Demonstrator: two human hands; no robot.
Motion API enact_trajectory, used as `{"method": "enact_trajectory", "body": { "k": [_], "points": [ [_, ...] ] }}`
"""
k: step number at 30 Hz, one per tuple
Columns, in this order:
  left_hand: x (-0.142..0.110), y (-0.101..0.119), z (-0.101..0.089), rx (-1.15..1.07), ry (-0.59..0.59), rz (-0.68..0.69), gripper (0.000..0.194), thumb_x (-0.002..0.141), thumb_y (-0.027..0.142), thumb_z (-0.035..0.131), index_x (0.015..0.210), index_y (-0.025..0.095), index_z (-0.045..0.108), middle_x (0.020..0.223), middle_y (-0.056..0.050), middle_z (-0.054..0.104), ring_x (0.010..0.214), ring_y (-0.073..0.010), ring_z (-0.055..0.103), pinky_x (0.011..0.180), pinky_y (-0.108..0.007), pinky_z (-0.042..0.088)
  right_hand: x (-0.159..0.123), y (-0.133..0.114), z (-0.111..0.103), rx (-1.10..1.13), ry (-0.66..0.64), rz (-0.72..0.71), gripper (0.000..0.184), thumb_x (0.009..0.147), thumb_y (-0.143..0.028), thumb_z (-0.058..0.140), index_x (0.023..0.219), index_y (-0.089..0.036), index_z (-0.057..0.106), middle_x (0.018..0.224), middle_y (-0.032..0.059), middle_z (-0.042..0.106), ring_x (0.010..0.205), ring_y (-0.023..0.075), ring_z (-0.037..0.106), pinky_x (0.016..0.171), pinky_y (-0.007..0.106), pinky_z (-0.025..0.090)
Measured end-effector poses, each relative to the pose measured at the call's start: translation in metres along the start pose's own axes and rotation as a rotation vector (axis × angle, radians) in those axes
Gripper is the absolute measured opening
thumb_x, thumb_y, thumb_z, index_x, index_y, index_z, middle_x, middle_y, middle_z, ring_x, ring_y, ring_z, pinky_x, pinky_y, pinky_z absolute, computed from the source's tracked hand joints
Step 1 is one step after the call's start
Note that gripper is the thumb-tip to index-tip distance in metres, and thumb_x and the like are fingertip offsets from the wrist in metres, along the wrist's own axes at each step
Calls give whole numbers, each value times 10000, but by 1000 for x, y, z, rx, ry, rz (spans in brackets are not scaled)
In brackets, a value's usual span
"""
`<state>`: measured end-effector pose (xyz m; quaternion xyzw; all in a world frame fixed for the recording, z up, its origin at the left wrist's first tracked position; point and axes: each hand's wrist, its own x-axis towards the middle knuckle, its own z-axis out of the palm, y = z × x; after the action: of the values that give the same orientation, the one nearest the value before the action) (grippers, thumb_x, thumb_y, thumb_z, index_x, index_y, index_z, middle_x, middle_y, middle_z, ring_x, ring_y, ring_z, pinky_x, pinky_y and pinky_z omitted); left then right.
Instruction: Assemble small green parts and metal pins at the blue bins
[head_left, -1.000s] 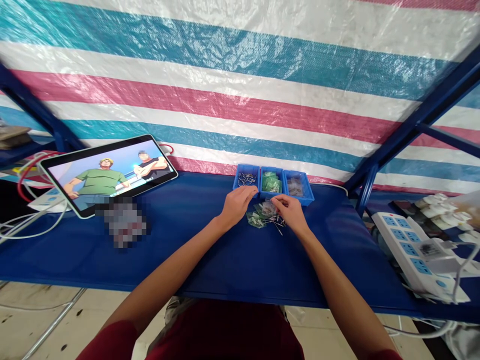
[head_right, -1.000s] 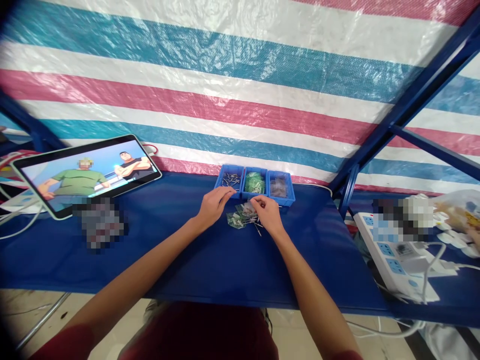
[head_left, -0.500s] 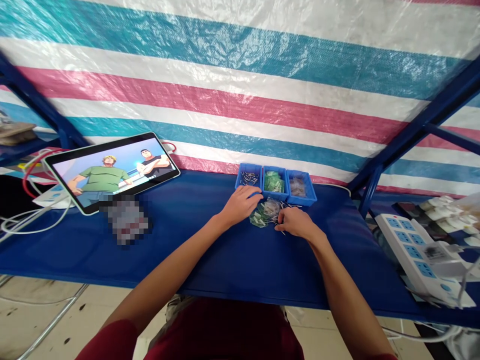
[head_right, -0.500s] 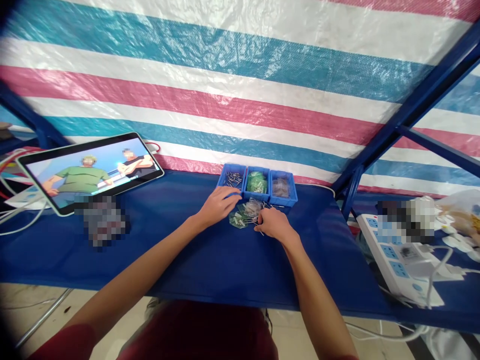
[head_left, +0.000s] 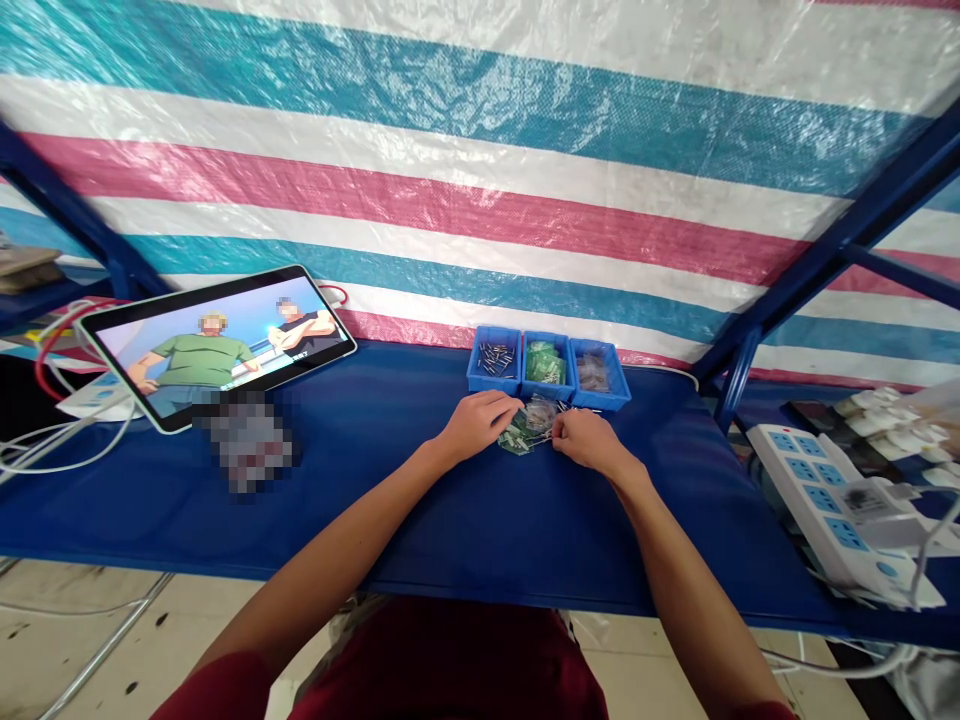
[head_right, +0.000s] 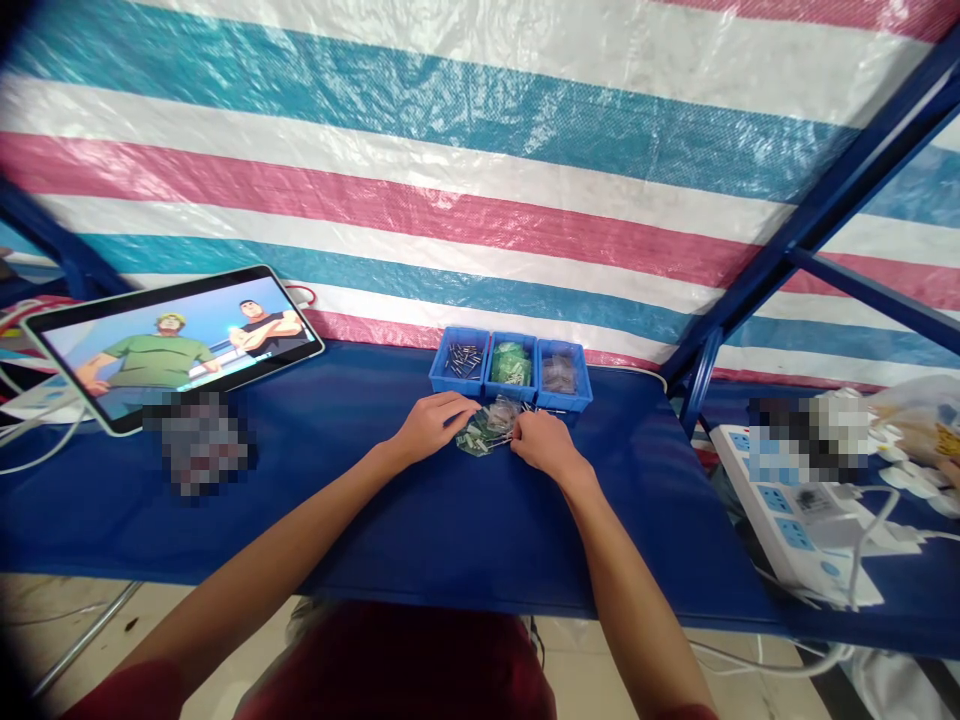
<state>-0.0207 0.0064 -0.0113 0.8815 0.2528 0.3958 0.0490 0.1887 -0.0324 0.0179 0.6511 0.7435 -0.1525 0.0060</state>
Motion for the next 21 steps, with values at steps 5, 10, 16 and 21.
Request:
{"method": "enact_trajectory", "body": {
  "k": [5, 10, 16, 21],
  "points": [
    [0, 0, -1, -10, 7, -9, 246, 966, 216, 439, 983, 154, 677, 912, -70, 736, 818, -148, 691, 774, -262, 538, 0, 2, -2, 3, 13, -12, 113, 756, -162, 584, 773, -202, 688, 789, 42, 716, 806, 201, 638, 611, 264, 336],
    [-1, 1, -2, -26, 6, -35, 247, 965, 229, 446, 989, 162, 683, 888, -62, 738, 792, -140, 695, 759, -247, 537, -1, 6, -7, 49, 92, 8, 102, 724, -168, 591, 759, -206, 679, 746, 25, 703, 750, 184, 621, 578, 259, 317],
    [-1, 2, -1, -64, 29, -75, 245, 961, 238, 455, 989, 165, 688, 866, -55, 739, 754, -133, 688, 732, -237, 532, 0, 7, -8, 307, 384, 20, 58, 695, -198, 561, 692, -201, 618, 628, -1, 648, 617, 158, 579, 613, 259, 374],
    [-2, 3, 3, -116, 19, -125, 238, 954, 248, 471, 987, 167, 693, 859, -46, 737, 726, -129, 676, 703, -233, 524, 0, 3, -5, 687, 571, 32, 58, 677, -256, 561, 661, -201, 573, 580, 2, 631, 555, 171, 587, 628, 297, 446]
  ]
}}
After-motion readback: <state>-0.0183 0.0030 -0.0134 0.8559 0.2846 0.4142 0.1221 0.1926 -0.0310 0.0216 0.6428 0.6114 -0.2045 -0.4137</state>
